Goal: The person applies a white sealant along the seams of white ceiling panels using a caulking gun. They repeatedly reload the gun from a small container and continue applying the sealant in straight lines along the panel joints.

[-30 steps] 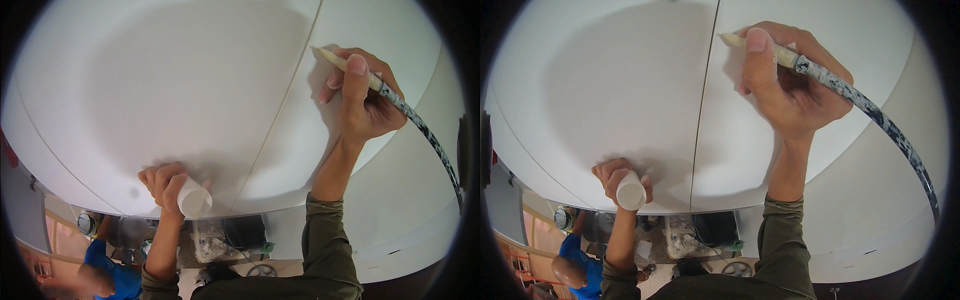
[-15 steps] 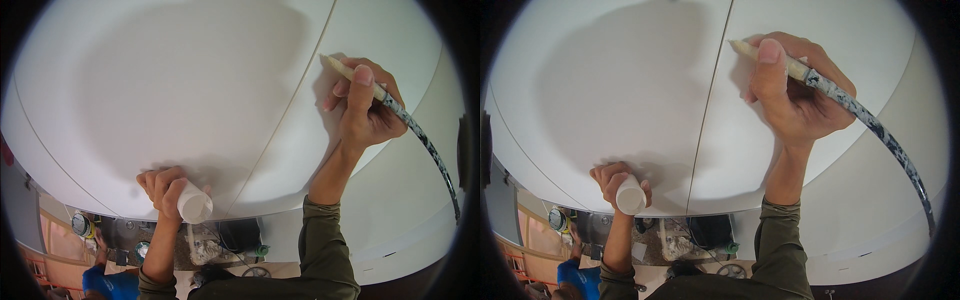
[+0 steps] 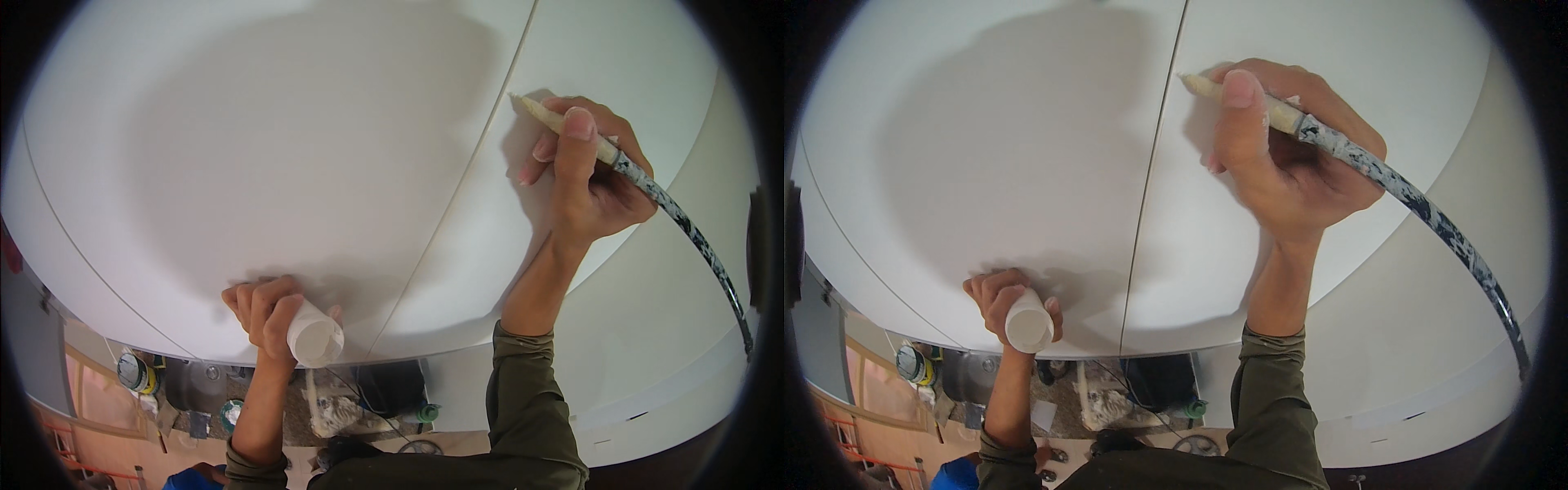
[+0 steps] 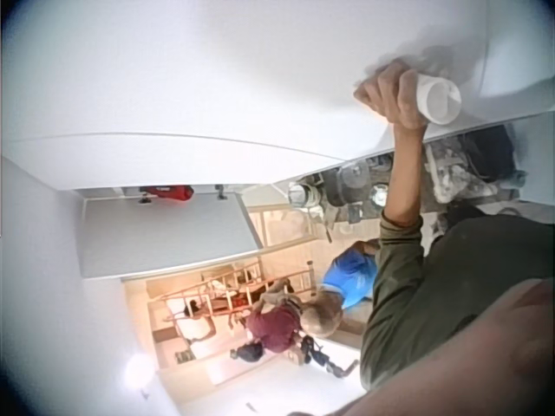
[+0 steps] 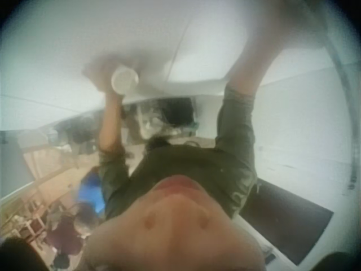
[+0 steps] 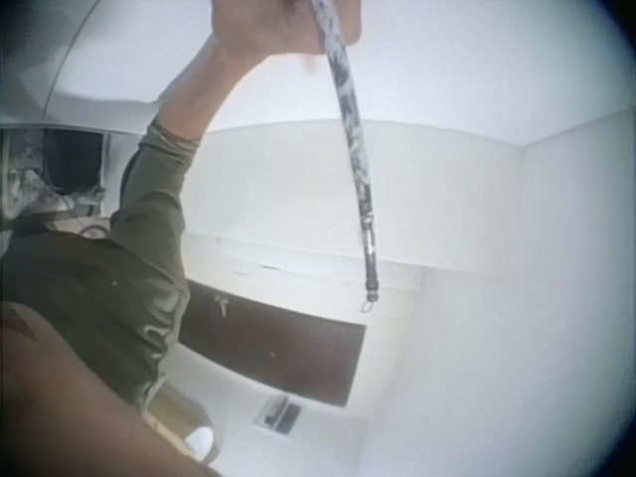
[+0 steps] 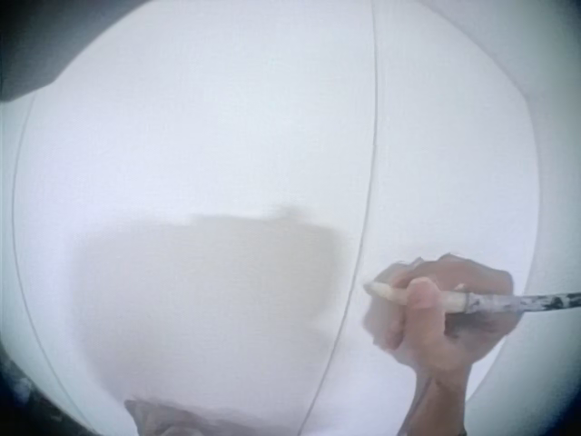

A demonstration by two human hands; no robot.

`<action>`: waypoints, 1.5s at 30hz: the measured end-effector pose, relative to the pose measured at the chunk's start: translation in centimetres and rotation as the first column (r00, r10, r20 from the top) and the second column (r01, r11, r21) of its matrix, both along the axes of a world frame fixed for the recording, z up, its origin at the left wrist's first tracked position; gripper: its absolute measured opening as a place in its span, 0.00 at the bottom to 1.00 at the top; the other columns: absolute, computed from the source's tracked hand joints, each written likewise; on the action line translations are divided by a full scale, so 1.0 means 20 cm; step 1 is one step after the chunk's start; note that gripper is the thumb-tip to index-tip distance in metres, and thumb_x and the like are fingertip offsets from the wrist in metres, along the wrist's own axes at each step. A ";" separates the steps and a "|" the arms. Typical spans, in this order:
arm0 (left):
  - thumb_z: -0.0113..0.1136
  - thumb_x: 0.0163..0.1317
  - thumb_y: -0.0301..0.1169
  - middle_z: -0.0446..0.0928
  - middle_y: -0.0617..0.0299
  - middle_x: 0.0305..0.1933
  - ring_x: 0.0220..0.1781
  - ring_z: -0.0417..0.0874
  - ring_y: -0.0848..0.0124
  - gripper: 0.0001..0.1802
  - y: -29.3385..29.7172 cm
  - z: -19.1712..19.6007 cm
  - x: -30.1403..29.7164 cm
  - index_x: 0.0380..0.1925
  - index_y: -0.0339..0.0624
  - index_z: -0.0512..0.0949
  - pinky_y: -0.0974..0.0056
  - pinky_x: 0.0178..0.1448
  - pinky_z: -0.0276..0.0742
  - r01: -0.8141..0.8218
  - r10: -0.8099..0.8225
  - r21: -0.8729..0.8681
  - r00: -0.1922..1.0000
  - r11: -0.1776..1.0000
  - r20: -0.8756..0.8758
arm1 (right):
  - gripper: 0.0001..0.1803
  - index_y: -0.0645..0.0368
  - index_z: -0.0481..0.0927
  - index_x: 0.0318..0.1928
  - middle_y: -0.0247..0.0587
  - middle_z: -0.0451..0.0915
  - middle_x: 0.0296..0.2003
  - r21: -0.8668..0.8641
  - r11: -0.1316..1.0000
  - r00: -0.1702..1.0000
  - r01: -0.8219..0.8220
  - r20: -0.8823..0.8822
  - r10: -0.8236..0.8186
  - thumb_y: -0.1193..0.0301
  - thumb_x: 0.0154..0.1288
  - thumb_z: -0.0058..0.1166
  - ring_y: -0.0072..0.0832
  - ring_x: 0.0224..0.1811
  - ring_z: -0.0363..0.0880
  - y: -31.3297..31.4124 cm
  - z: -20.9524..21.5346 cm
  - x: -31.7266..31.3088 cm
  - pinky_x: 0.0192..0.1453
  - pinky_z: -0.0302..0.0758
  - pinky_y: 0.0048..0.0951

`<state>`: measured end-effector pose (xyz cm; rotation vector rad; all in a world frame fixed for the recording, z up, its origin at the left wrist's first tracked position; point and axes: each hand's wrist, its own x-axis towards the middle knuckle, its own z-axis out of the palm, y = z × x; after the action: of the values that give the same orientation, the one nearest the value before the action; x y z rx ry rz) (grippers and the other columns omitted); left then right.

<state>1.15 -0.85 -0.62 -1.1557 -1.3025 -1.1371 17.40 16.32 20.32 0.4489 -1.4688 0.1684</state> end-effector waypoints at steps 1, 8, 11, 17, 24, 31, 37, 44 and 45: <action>0.65 0.51 0.38 0.74 0.60 0.31 0.31 0.68 0.64 0.20 0.00 0.01 0.00 0.39 0.51 0.65 0.54 0.43 0.58 0.001 -0.001 0.008 1.000 1.000 -0.002 | 0.11 0.69 0.82 0.29 0.40 0.77 0.14 0.007 1.000 1.000 -0.001 0.015 0.001 0.73 0.66 0.60 0.22 0.09 0.71 0.00 0.00 0.00 0.16 0.68 0.20; 0.64 0.51 0.38 0.74 0.61 0.31 0.31 0.67 0.64 0.19 0.02 0.00 0.00 0.38 0.51 0.66 0.54 0.42 0.58 0.008 -0.008 0.019 1.000 1.000 0.000 | 0.10 0.69 0.82 0.31 0.42 0.79 0.16 0.057 0.998 0.999 0.002 0.040 -0.004 0.74 0.68 0.58 0.23 0.09 0.72 0.03 0.01 0.01 0.16 0.70 0.21; 0.64 0.52 0.38 0.74 0.61 0.31 0.31 0.67 0.64 0.20 0.02 0.00 -0.01 0.40 0.51 0.65 0.54 0.42 0.58 -0.002 0.002 -0.002 1.000 1.000 -0.002 | 0.10 0.69 0.82 0.31 0.42 0.79 0.16 0.016 1.000 0.999 0.000 0.037 -0.001 0.74 0.68 0.57 0.23 0.09 0.73 0.01 0.01 0.00 0.16 0.71 0.21; 0.64 0.52 0.39 0.74 0.61 0.32 0.31 0.66 0.64 0.21 0.02 0.00 0.00 0.41 0.51 0.65 0.54 0.42 0.58 0.006 -0.006 0.021 1.000 1.000 -0.004 | 0.09 0.70 0.83 0.32 0.44 0.79 0.17 0.086 0.996 0.993 0.017 0.115 -0.027 0.75 0.68 0.57 0.23 0.09 0.73 0.04 0.01 0.04 0.15 0.71 0.21; 0.64 0.53 0.38 0.74 0.60 0.33 0.33 0.66 0.63 0.22 0.02 0.00 0.00 0.44 0.51 0.65 0.53 0.43 0.58 0.015 -0.015 0.020 1.000 1.000 -0.005 | 0.09 0.69 0.83 0.32 0.45 0.79 0.17 0.064 0.998 0.997 -0.028 0.067 0.023 0.75 0.68 0.57 0.23 0.10 0.73 0.04 0.02 0.01 0.14 0.71 0.21; 0.64 0.52 0.37 0.74 0.60 0.32 0.32 0.66 0.64 0.22 0.02 0.00 0.00 0.44 0.52 0.65 0.54 0.43 0.58 0.010 -0.010 0.015 1.000 1.000 -0.012 | 0.10 0.70 0.82 0.30 0.45 0.79 0.16 0.028 0.999 0.993 -0.038 0.109 0.034 0.75 0.67 0.57 0.23 0.09 0.73 0.02 0.00 0.04 0.14 0.70 0.21; 0.64 0.52 0.37 0.74 0.60 0.32 0.31 0.66 0.65 0.21 0.01 0.00 0.00 0.43 0.52 0.65 0.54 0.43 0.58 -0.006 0.006 -0.004 1.000 1.000 -0.010 | 0.12 0.70 0.81 0.27 0.42 0.76 0.13 0.103 0.993 0.989 0.066 0.125 -0.079 0.74 0.67 0.57 0.23 0.08 0.73 0.03 -0.04 0.06 0.15 0.70 0.21; 0.63 0.52 0.37 0.73 0.61 0.31 0.30 0.64 0.65 0.21 0.01 0.02 0.02 0.43 0.52 0.65 0.55 0.41 0.57 -0.004 0.004 0.009 1.000 1.000 -0.005 | 0.07 0.67 0.82 0.25 0.37 0.80 0.16 0.135 0.991 0.998 0.003 0.054 -0.011 0.77 0.57 0.65 0.12 0.10 0.62 0.07 -0.05 0.03 0.14 0.55 0.12; 0.63 0.52 0.37 0.73 0.60 0.31 0.30 0.63 0.65 0.21 0.01 0.02 0.02 0.43 0.52 0.65 0.55 0.41 0.57 -0.004 0.004 0.010 1.000 1.000 -0.003 | 0.09 0.68 0.82 0.26 0.38 0.78 0.15 0.121 0.992 0.996 0.046 0.075 -0.056 0.75 0.60 0.63 0.16 0.09 0.66 0.06 -0.05 0.03 0.16 0.62 0.16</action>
<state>1.47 -0.64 -0.30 -1.1467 -1.2954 -1.1367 18.05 17.47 19.35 0.5058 -1.5714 0.0582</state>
